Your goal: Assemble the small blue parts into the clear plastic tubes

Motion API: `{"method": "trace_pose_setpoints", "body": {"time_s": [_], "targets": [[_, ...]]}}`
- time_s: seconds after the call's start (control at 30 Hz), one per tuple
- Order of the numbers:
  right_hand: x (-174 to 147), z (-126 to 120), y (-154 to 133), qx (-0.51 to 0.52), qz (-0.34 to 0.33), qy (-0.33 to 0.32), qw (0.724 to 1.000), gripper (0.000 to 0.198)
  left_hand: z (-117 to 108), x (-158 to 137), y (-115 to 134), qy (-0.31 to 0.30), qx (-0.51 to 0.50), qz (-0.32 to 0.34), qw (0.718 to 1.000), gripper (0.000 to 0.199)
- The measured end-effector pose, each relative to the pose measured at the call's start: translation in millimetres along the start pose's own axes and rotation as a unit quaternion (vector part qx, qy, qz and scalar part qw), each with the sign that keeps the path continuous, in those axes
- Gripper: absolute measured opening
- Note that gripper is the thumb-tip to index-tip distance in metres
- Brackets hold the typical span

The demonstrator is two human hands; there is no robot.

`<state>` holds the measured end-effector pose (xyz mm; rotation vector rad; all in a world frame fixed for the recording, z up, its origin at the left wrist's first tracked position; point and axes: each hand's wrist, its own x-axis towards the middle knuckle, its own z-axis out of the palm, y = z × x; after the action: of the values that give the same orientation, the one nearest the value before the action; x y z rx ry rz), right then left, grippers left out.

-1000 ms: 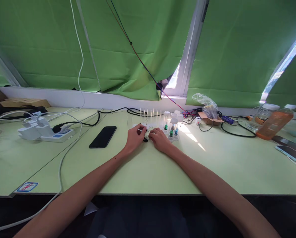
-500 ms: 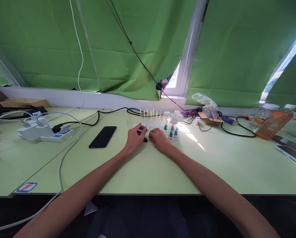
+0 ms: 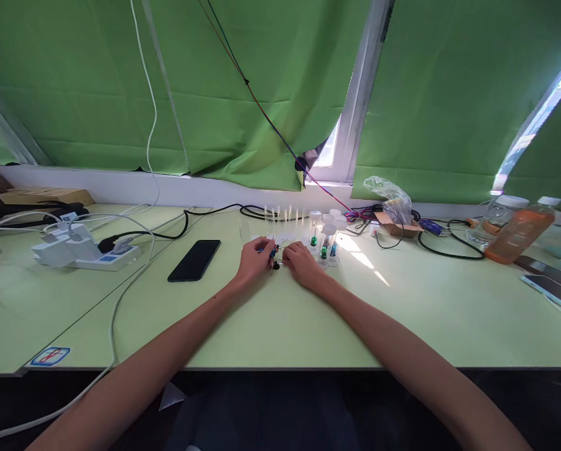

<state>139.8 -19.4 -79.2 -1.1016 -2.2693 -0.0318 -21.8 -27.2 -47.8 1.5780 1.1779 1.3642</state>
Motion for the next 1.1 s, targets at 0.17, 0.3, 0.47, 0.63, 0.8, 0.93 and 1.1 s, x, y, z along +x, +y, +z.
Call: {"method": "trace_pose_setpoints", "body": {"time_s": [0.17, 0.3, 0.47, 0.63, 0.8, 0.93, 1.1], "targets": [[0.7, -2.2, -1.8, 0.035, 0.000, 0.057, 0.998, 0.012, 1.4, 1.2, -0.4, -0.016, -0.083, -0.037, 0.996, 0.025], [0.6, -6.2, -4.3, 0.056, 0.000, 0.109, 0.992, 0.014, 2.5, 2.9, -1.5, -0.033, -0.136, -0.056, 0.989, 0.027], [0.4, -9.1, -6.3, 0.080, 0.007, 0.160, 0.984, 0.016, 4.0, 4.0, -2.4, -0.063, -0.196, -0.079, 0.975, 0.035], [0.7, -7.9, -5.9, 0.101, 0.012, 0.187, 0.977, 0.016, 5.8, 1.7, -1.7, -0.111, -0.227, -0.101, 0.962, 0.038], [0.9, -8.1, -6.9, 0.107, 0.014, 0.194, 0.975, 0.016, 7.0, 0.6, -2.0, -0.140, -0.246, -0.116, 0.952, 0.032], [0.6, -9.3, -8.7, 0.115, 0.021, 0.192, 0.975, 0.016, 7.0, 1.3, -3.0, -0.151, -0.264, -0.136, 0.943, 0.023], [0.3, -10.1, -9.9, 0.131, 0.024, 0.196, 0.972, 0.014, 6.5, -1.5, 1.5, -0.155, -0.281, -0.163, 0.933, 0.015]]}}
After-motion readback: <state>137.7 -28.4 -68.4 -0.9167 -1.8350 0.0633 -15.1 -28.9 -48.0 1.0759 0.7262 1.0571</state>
